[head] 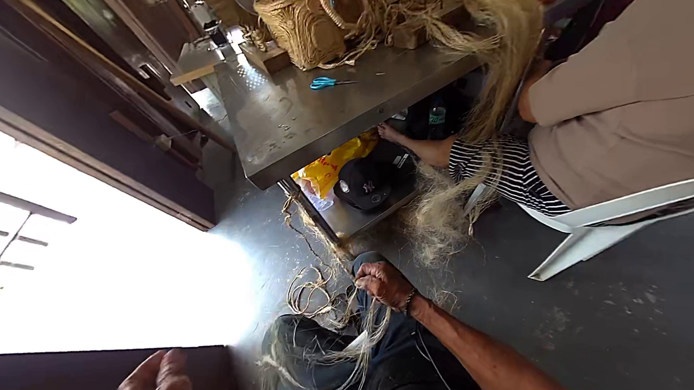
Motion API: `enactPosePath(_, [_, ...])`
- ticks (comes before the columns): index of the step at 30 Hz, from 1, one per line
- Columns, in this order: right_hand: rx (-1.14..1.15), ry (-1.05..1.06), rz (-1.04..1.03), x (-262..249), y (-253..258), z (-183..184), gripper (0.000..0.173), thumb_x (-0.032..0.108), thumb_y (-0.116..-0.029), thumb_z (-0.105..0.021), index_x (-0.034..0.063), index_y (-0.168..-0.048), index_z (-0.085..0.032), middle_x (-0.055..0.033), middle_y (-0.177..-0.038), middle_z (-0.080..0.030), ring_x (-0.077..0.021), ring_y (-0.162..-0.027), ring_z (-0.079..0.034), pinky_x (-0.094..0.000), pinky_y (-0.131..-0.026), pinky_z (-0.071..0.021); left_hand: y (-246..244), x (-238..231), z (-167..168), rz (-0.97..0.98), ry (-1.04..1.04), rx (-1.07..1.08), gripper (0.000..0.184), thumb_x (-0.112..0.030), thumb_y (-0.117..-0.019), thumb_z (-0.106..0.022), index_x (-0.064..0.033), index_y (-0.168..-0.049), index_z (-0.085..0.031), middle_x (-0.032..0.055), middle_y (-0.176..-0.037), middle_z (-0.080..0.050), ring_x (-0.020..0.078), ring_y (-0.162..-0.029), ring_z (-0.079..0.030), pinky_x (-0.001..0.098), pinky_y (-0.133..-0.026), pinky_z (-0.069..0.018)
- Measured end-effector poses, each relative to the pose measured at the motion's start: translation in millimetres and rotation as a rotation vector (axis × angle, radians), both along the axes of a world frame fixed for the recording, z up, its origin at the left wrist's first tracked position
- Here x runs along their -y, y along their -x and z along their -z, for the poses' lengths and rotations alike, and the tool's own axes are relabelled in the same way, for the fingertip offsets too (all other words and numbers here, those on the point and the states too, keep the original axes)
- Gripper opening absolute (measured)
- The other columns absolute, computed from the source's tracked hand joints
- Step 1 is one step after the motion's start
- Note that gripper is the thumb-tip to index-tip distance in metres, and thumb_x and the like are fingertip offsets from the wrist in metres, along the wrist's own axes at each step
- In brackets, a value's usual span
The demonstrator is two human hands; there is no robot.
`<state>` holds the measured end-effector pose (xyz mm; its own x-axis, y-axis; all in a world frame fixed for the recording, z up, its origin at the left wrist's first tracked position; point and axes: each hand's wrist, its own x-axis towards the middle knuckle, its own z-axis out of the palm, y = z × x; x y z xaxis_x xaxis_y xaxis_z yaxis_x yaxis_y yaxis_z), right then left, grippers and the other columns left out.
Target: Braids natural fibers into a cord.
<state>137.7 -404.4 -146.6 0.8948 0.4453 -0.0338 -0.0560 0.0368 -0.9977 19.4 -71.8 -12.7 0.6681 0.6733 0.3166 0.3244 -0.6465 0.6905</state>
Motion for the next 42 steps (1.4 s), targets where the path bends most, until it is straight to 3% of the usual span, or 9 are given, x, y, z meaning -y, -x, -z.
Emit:
enactPosePath(3, [-0.004, -0.002, -0.048, -8, 5, -14, 0.019, 0.011, -0.1016, -0.054, -0.0035, -0.104, -0.065, 0.0007, -0.067, -0.049, -0.0047, -0.052, -0.042, -0.023, -0.051, -0.0392, -22, 62, -1, 0.496, 0.071, -0.123, 0.03, -0.02, -0.1006, -0.061, 0.0065, -0.112, -0.069, 0.0153, -0.102, -0.072, 0.0151, -0.093, -0.068, 0.0374, -0.086, -0.0561])
enactPosePath(7, [-0.066, -0.057, -0.053, -14, 8, -16, 0.016, 0.012, -0.1013, -0.055, -0.0017, -0.101, -0.064, 0.0017, -0.064, -0.049, -0.0048, -0.049, -0.043, -0.0223, -0.048, -0.0389, -61, 117, 49, 0.86, 0.305, -0.306, 0.023, -0.019, -0.0956, -0.064, -0.0016, -0.108, -0.074, 0.0067, -0.095, -0.075, 0.0159, -0.086, -0.072, 0.0398, -0.083, -0.059])
enactPosePath(13, [-0.19, -0.178, -0.056, -19, 8, -4, 0.012, 0.012, -0.1006, -0.055, 0.0048, -0.094, -0.061, 0.0041, -0.059, -0.047, -0.0045, -0.045, -0.043, -0.0215, -0.043, -0.0368, -71, 147, 90, 0.78, 0.547, -0.248, 0.013, -0.008, -0.0908, -0.068, 0.0014, -0.099, -0.072, 0.0081, -0.081, -0.074, 0.0161, -0.072, -0.072, 0.0343, -0.072, -0.0615])
enactPosePath(15, [-0.243, -0.216, -0.055, -21, 8, -1, 0.01, 0.011, -0.1004, -0.056, 0.0058, -0.094, -0.061, 0.0048, -0.057, -0.046, -0.0042, -0.043, -0.042, -0.0206, -0.041, -0.0362, -69, 142, 91, 0.755, 0.285, -0.269, 0.02, -0.02, -0.0894, -0.075, -0.0055, -0.104, -0.077, 0.0053, -0.099, -0.076, 0.0161, -0.094, -0.071, 0.0392, -0.088, -0.0567])
enactPosePath(17, [-0.275, -0.23, -0.05, -23, 8, 1, 0.009, 0.011, -0.1004, -0.057, 0.0063, -0.093, -0.061, 0.0051, -0.056, -0.045, -0.0041, -0.042, -0.041, -0.0202, -0.041, -0.0357, -70, 131, 92, 0.762, 0.018, -0.266, 0.048, -0.038, -0.0856, -0.077, -0.006, -0.122, -0.074, 0.0157, -0.128, -0.069, 0.0366, -0.124, -0.06, 0.0608, -0.107, -0.0414])
enactPosePath(19, [-0.285, -0.23, -0.051, -23, 8, -3, 0.01, 0.01, -0.1005, -0.056, 0.0066, -0.092, -0.06, 0.0045, -0.057, -0.046, -0.0046, -0.043, -0.042, -0.0207, -0.041, -0.036, -71, 128, 88, 0.785, -0.06, -0.282, 0.067, -0.05, -0.0825, -0.074, -0.0045, -0.132, -0.068, 0.0208, -0.14, -0.061, 0.0444, -0.134, -0.051, 0.0659, -0.113, -0.0325])
enactPosePath(23, [-0.258, -0.215, -0.061, -26, 8, -4, 0.012, 0.011, -0.1006, -0.056, 0.0069, -0.089, -0.059, 0.0031, -0.058, -0.048, -0.0053, -0.043, -0.042, -0.0215, -0.041, -0.0353, -70, 142, 77, 0.857, 0.033, -0.327, 0.044, -0.025, -0.0855, -0.077, -0.0021, -0.123, -0.071, 0.0074, -0.1, -0.077, 0.0208, -0.094, -0.073, 0.0478, -0.09, -0.0556])
enactPosePath(25, [-0.248, -0.192, -0.06, -25, 8, -3, 0.011, 0.012, -0.1012, -0.056, 0.0058, -0.093, -0.06, 0.003, -0.057, -0.048, -0.0054, -0.042, -0.042, -0.0215, -0.041, -0.0352, -68, 151, 76, 0.807, 0.125, -0.384, 0.025, -0.012, -0.0893, -0.072, -0.005, -0.113, -0.074, 0.002, -0.081, -0.074, 0.0135, -0.072, -0.068, 0.0407, -0.074, -0.0554])
enactPosePath(42, [-0.338, -0.151, -0.128, -19, 3, 5, 0.01, 0.013, -0.1035, -0.056, 0.0071, -0.096, -0.058, 0.0051, -0.055, -0.041, -0.0039, -0.04, -0.036, -0.0195, -0.038, -0.0299, -79, 147, 93, 0.706, 0.691, -0.379, 0.004, 0.001, -0.0943, -0.067, 0.0041, -0.091, -0.068, 0.0114, -0.072, -0.071, 0.0183, -0.061, -0.07, 0.0322, -0.063, -0.0618])
